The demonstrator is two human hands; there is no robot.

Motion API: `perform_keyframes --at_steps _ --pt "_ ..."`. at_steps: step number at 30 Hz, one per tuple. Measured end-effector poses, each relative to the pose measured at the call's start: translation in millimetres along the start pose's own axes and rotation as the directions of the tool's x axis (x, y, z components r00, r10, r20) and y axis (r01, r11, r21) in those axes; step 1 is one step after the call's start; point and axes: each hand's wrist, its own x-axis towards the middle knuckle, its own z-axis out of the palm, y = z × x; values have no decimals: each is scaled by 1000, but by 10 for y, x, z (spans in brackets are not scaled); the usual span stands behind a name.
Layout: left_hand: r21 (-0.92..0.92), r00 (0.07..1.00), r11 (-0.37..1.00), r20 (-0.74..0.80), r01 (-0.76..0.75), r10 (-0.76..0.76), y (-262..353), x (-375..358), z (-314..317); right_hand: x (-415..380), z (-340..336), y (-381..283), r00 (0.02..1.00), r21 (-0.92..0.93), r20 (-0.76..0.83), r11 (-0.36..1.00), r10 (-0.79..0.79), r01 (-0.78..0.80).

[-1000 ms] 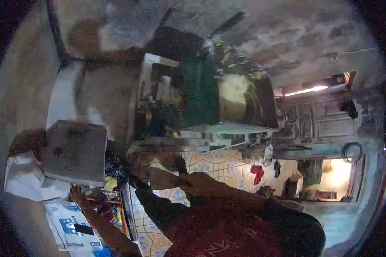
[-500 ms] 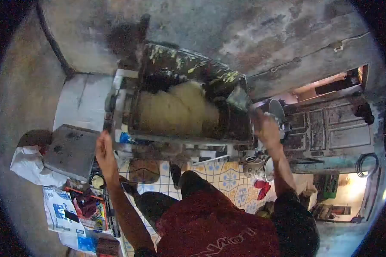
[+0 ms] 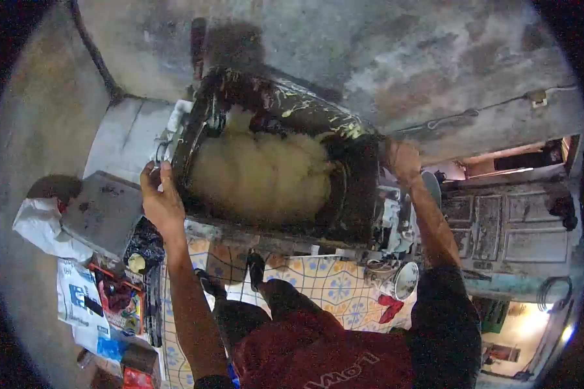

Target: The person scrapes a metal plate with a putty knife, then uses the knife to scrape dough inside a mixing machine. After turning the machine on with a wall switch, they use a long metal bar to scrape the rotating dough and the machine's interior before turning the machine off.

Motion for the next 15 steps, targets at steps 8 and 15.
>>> perform_keyframes --at_steps 8,15 --pt "-207 998 976 -10 66 -70 -37 0 41 337 97 -515 987 -6 162 1000 8 -7" --pt "29 989 995 -109 -101 103 -135 34 26 442 310 -662 953 68 110 959 -281 275"
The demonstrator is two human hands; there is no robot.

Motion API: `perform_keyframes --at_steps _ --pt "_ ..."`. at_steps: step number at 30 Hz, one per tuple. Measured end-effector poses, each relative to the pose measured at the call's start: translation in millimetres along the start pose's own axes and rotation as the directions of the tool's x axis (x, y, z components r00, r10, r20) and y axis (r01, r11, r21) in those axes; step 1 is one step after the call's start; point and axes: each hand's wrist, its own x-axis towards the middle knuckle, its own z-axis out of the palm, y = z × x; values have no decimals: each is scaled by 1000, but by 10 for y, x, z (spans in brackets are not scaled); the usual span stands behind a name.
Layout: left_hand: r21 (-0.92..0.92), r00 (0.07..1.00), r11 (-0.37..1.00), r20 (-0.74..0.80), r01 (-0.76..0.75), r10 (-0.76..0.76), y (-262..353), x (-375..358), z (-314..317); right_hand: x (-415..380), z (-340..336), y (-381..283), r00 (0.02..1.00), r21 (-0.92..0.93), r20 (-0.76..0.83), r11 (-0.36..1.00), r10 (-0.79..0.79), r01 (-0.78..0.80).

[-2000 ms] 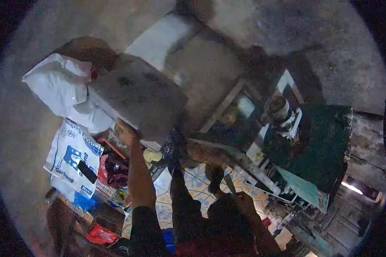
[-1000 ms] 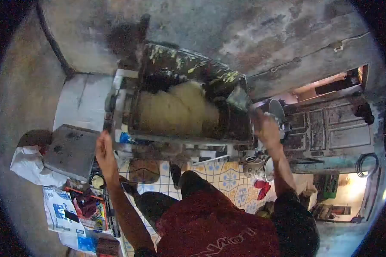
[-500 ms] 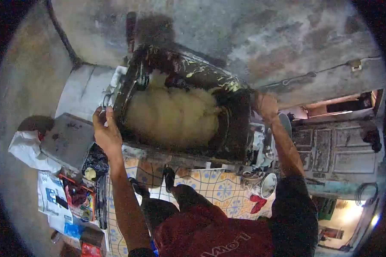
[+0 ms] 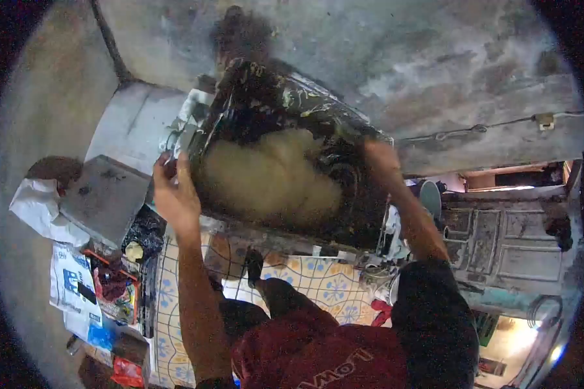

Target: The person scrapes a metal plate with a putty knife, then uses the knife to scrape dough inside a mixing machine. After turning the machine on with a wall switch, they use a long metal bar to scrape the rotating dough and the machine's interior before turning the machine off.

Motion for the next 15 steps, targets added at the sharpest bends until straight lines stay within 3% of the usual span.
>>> perform_keyframes --at_steps 2,3,5,6,9,10,12,15 --pt "-64 1000 998 -16 -13 12 -35 5 19 -210 -164 190 998 -91 -21 994 55 -57" --pt "-101 1000 994 -7 29 -30 -27 1 15 -307 -481 143 979 -136 16 971 202 -198" --pt "-172 994 979 8 111 -112 -16 -15 29 -342 -512 205 983 -153 -49 971 178 -184" --pt "-54 995 994 -9 98 -98 -10 -4 35 -304 -530 230 983 -164 -84 971 163 -175" --pt "18 997 998 -41 66 -65 -15 10 24 61 -1073 -351 991 -38 -77 993 113 -116" --pt "-63 986 984 -7 165 -166 142 1 -46 339 -440 -104 987 -158 -153 987 -51 26" --pt "-56 985 983 13 175 -175 127 -32 -40 711 -742 -666 996 -71 91 998 3 3" --pt "-4 992 992 17 123 -123 65 18 -75 827 -673 -825 997 -13 -62 999 -47 46"
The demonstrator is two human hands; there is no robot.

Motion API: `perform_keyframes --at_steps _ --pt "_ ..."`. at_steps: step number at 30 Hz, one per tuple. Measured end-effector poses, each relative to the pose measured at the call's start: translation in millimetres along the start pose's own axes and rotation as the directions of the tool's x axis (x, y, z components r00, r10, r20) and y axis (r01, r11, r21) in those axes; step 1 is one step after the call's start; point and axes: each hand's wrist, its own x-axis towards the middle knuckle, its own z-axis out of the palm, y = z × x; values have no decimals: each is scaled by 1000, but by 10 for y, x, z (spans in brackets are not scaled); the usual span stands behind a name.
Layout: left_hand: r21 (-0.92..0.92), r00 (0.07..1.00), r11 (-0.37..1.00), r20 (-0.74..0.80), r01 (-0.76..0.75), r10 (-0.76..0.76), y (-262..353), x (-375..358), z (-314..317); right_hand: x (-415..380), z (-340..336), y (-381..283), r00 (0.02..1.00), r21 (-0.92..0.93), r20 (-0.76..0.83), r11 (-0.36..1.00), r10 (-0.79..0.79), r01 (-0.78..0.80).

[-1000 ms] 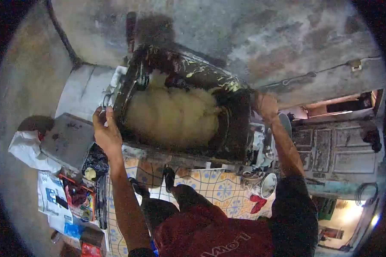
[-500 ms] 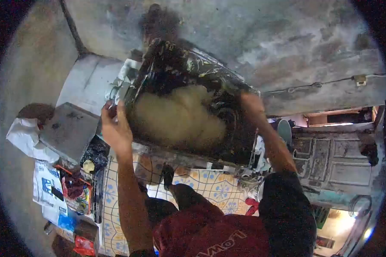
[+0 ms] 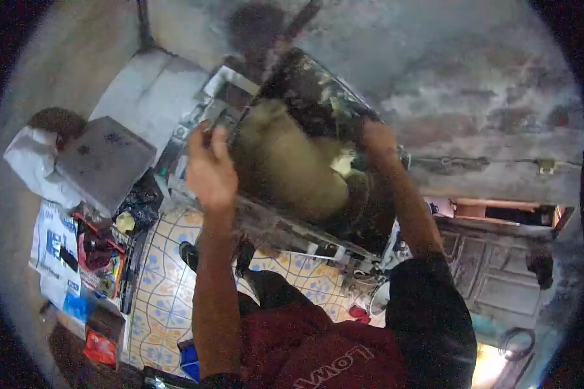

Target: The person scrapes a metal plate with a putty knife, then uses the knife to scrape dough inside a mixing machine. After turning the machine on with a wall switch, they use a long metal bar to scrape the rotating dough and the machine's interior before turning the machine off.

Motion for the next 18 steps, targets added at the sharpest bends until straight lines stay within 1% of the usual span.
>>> perform_keyframes --at_steps 1,2,3,4,6,7,9,10,11,12,14,15,16,18 --pt "-16 1000 1000 -4 5 -5 34 5 0 -117 -281 -96 990 6 65 992 128 -128" --pt "-35 1000 999 1 17 -17 43 -7 4 -203 -469 -85 983 6 78 986 168 -169" --pt "14 998 998 20 65 -66 25 -7 6 -274 -618 5 973 0 92 977 211 -212" --pt "16 999 999 -20 40 -40 18 -18 12 -284 -729 26 961 -5 104 966 257 -258" --pt "19 996 999 -87 -26 27 27 -29 40 -127 -815 -145 974 -10 143 985 174 -174" --pt "59 998 997 -33 46 -44 39 -18 30 -20 -852 -223 978 -12 161 991 135 -135" --pt "19 998 998 -7 60 -60 36 -25 26 348 -429 -358 992 -38 120 999 35 -30" --pt "6 998 998 2 61 -61 15 -9 16 489 -373 -512 995 -54 99 998 -16 21" --pt "37 1000 999 17 18 -18 -52 -11 29 456 -404 -460 997 -40 68 998 -35 38" --pt "28 1000 1000 -4 -1 1 -103 -9 38 396 -514 -462 997 -29 45 998 -60 62" --pt "2 999 1000 -44 -29 29 -164 -12 93 39 -1220 -535 997 171 45 984 -61 52" --pt "-24 996 998 -69 -58 56 -179 -7 108 67 -1205 -466 992 170 -48 978 -118 124" --pt "-13 998 1000 -53 -16 16 -175 16 77 58 -1178 -388 990 151 -82 980 -116 127" --pt "-1 998 998 6 56 -56 -86 -17 59 297 -859 -319 997 32 5 997 -71 71"
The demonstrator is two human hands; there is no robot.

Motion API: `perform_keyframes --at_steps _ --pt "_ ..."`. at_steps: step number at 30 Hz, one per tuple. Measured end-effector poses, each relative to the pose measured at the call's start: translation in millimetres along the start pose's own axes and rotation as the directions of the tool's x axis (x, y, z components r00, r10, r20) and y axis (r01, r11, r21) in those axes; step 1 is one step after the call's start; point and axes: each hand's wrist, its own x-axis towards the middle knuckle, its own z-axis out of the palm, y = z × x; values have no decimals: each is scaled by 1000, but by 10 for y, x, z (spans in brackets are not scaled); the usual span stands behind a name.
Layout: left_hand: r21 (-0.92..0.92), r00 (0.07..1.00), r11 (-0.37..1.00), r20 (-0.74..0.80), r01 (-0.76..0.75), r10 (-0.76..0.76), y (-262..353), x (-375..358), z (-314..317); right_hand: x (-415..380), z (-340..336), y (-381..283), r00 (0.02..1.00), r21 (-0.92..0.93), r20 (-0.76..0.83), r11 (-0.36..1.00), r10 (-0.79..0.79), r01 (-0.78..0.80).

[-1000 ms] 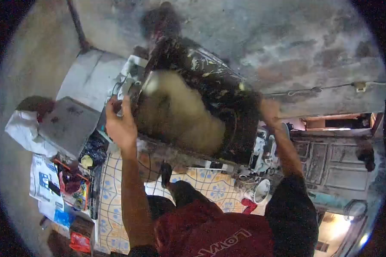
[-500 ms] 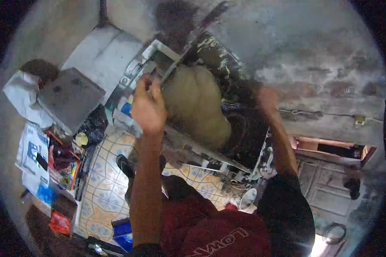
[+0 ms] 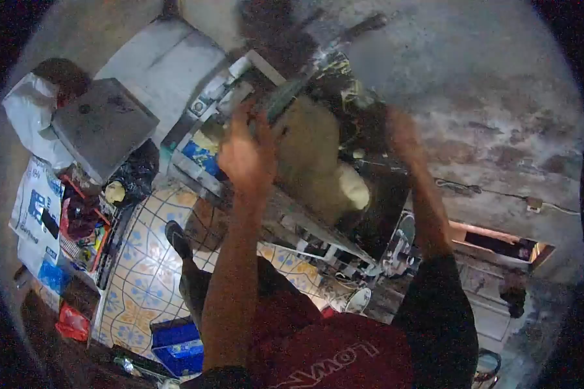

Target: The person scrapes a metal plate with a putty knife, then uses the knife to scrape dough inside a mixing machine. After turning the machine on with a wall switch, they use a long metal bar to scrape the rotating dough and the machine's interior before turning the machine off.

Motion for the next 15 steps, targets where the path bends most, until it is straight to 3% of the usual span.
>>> perform_keyframes --at_steps 2,5,8,9,11,13,14,15 --pt "16 999 1000 -39 -9 10 74 39 13 400 451 62 997 -53 72 999 9 -6" --pt "58 998 997 -38 -43 45 -30 20 0 411 412 -30 990 -10 143 1000 13 -11" --pt "-49 994 997 -93 -56 51 -47 38 57 -7 19 67 999 -98 -1 994 49 -49" --pt "-35 995 998 -90 -56 53 -46 32 60 -45 141 235 975 -96 -207 994 -80 61" --pt "-3 994 998 -90 -61 61 -38 27 42 -74 519 580 753 -157 -580 950 -311 271" --pt "5 992 997 -100 -75 75 -27 45 31 -105 101 235 954 -83 -283 994 -96 76" --pt "10 991 997 -102 -80 81 -28 49 29 -111 -44 61 994 -72 -111 997 22 -30" --pt "-29 990 995 -108 -92 88 -33 52 43 -56 -7 22 985 9 -92 989 146 -146"
